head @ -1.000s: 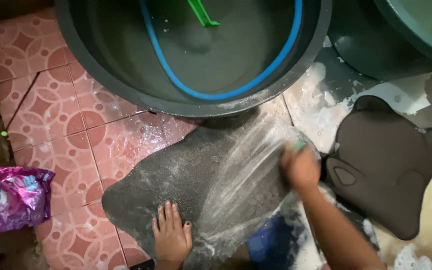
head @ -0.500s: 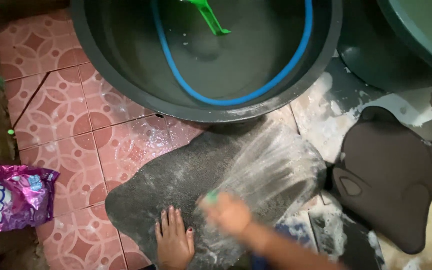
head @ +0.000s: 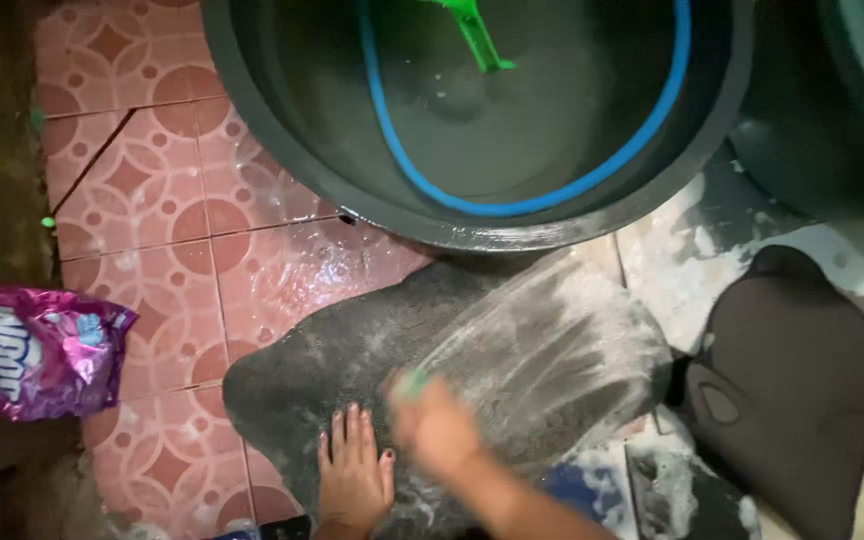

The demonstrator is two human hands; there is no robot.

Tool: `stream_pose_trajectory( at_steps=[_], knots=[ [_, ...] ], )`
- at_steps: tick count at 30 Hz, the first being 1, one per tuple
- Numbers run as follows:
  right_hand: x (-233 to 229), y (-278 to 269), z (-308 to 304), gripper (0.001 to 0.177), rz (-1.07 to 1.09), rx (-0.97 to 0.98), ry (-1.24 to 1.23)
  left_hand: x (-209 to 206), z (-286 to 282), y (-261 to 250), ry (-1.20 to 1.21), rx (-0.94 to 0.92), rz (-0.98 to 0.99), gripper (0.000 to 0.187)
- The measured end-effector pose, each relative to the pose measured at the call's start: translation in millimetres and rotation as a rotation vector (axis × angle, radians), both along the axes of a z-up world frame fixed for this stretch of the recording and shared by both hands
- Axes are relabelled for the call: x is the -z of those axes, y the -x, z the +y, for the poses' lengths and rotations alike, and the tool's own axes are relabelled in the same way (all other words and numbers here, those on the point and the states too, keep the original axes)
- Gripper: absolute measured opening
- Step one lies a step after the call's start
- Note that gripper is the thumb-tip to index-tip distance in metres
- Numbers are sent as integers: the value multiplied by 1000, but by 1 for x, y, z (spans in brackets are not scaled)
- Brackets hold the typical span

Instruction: The recorder is hand-washing two decorative floor mats using soap, a scrub brush, and a sponge in a bathroom-like setting.

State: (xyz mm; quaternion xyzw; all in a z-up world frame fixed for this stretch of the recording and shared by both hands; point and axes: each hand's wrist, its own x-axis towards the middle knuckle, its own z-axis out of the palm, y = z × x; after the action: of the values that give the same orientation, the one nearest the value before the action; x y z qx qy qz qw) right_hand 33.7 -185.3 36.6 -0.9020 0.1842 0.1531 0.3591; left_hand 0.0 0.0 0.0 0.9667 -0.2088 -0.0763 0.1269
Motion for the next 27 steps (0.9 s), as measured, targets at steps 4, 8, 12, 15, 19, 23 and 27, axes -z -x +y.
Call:
stream_pose_trajectory(
  at_steps=[4, 8, 12, 15, 19, 23, 27],
  knots=[
    [23, -13, -31, 42, -2, -151, -191, 5, 3, -7, 5, 14, 1, 79],
    [-23, -113, -158, 40, -116, -130, 421, 4, 3, -1, 27, -3, 24, 75],
    [1, -131, -230, 26, -505, 264, 648, 2, 1, -4, 48, 0, 8, 74],
    [23, -117, -166, 34, 43, 578, 223, 6, 2, -1, 32, -5, -13, 74],
    [-28, -21, -27, 44, -59, 400, 93, 2, 1, -2, 33, 16, -21, 73],
    [20, 62, -34, 40, -16, 72, -417, 5, 2, -2, 28, 5, -51, 72],
    [35, 49, -173, 34, -107, -26, 300, 8, 4, 0, 9, 10, -50, 72]
  ],
)
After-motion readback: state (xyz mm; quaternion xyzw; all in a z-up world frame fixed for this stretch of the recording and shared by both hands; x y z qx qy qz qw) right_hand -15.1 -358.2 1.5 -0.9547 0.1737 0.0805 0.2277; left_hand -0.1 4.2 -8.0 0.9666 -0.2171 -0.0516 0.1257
